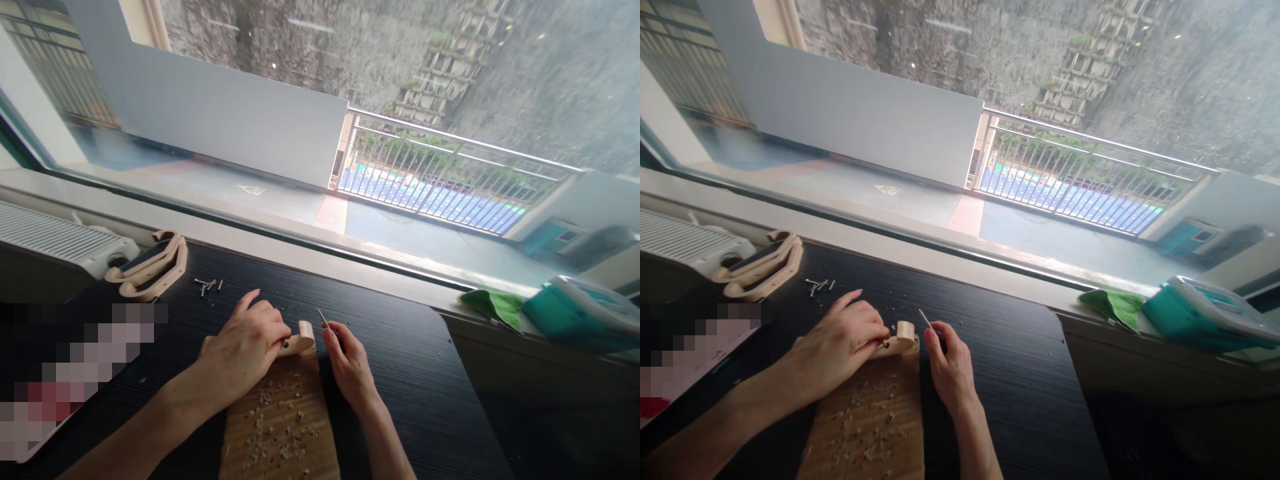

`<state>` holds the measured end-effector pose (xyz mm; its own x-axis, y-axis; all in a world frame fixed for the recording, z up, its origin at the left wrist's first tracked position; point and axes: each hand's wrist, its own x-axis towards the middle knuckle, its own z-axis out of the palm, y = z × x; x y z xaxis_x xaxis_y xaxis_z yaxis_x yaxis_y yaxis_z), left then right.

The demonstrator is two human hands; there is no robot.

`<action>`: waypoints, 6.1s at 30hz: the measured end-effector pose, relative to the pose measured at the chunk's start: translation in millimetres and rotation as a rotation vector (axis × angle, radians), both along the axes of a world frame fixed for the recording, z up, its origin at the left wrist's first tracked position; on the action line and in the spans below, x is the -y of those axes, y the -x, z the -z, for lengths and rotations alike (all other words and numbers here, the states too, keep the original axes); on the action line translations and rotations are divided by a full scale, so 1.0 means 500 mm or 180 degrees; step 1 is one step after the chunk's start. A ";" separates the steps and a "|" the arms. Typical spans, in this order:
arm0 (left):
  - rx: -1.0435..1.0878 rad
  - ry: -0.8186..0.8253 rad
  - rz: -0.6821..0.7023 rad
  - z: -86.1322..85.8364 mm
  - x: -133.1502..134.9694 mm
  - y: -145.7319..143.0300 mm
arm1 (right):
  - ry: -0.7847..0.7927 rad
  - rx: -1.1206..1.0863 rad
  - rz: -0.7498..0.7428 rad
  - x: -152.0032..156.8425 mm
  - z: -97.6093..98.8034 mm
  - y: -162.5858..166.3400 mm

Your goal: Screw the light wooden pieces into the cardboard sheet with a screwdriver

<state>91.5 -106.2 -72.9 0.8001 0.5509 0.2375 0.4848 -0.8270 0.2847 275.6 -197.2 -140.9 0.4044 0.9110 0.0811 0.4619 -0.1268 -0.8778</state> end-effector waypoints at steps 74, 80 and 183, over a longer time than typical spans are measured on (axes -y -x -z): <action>0.0333 0.0102 -0.0499 0.016 0.039 0.000 | 0.0384 0.3552 -0.1886 -0.009 -0.319 0.105; 0.0255 0.0097 -0.0617 0.016 0.034 0.008 | 0.0291 0.3620 -0.1994 -0.021 -0.319 0.113; -0.0688 0.0841 -0.0115 -0.009 0.033 0.141 | 0.0985 0.4201 -0.3149 -0.014 -0.364 0.141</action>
<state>21.2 -122.9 -68.3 0.7952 0.5996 -0.0900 0.5849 -0.7195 0.3743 205.0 -190.0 40.8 -0.4889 0.8014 -0.3446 0.8139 0.5612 0.1504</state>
